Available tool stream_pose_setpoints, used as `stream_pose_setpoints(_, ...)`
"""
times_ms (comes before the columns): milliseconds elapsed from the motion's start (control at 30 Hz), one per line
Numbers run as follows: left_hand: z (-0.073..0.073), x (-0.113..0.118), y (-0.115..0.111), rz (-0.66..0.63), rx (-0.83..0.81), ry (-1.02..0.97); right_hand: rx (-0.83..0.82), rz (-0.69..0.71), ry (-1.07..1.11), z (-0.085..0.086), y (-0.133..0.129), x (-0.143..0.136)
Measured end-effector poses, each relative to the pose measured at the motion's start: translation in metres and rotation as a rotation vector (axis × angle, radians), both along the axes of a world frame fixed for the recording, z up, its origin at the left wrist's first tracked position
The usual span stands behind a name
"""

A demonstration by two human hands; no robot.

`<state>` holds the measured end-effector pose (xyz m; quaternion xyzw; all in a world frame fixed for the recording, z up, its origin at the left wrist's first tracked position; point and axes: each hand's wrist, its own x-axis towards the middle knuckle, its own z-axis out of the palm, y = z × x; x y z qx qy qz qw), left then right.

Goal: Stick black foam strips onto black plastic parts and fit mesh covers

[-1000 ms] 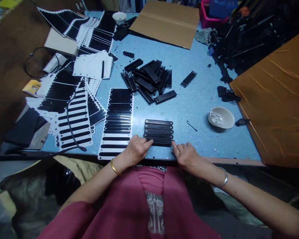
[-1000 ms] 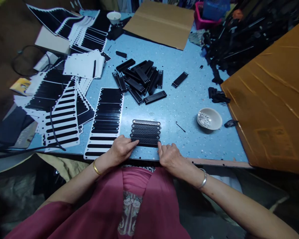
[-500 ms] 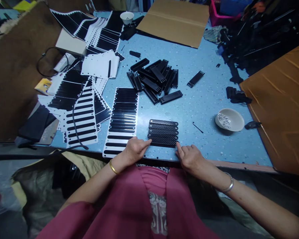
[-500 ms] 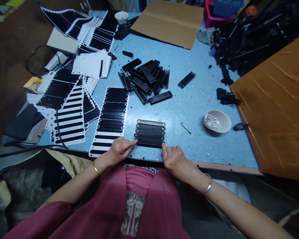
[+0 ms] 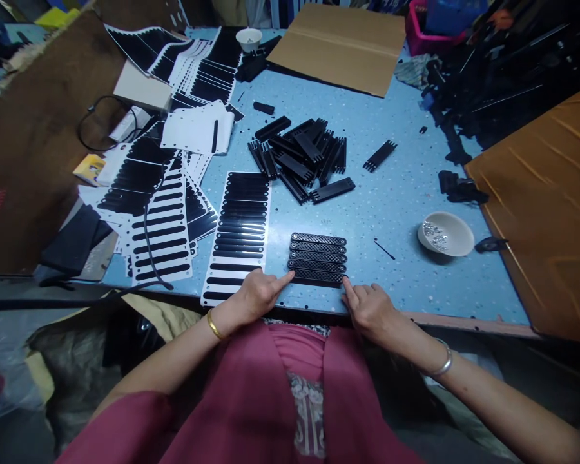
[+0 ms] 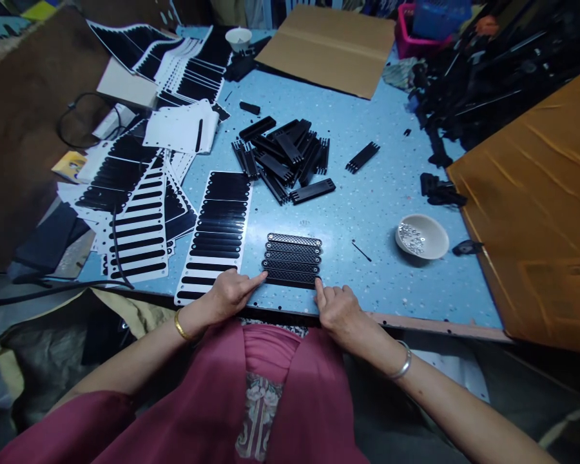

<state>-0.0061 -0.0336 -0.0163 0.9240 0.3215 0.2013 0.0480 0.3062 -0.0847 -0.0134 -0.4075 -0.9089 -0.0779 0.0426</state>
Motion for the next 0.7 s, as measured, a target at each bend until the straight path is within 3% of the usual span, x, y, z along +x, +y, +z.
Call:
stream_pose_setpoints(100, 0.008, 0.001, 0.005, 0.005, -0.112, 0.003, -0.064, -0.038, 0.228, 0.002, 0.005, 0.001)
stream_pose_setpoints(233, 0.017, 0.012, 0.014, 0.064, -0.351, -0.165, -0.179, -0.175, 0.580, 0.006, 0.015, -0.002)
stream_pose_setpoints(367, 0.027, 0.015, 0.005, 0.171, -0.452, -0.389, -0.118, -0.316, 0.747, 0.009, 0.020, -0.009)
stream_pose_setpoints(467, 0.038, -0.009, -0.018, 0.406, -0.358, -0.518, -0.032, -0.386, 0.777, 0.019, 0.014, -0.018)
stream_pose_setpoints(533, 0.043, -0.037, -0.039, 0.596, -0.262, -0.553, -0.017, -0.347, 0.773, 0.027, 0.006, -0.032)
stream_pose_setpoints(633, 0.040, -0.079, -0.072, 0.928, -0.196, -0.561, -0.090, -0.115, 0.795, 0.032, -0.010, -0.066)
stream_pose_setpoints(700, 0.030, -0.097, -0.089, 1.139, -0.268, -0.626, -0.159, 0.067, 0.803, 0.028, -0.019, -0.098)
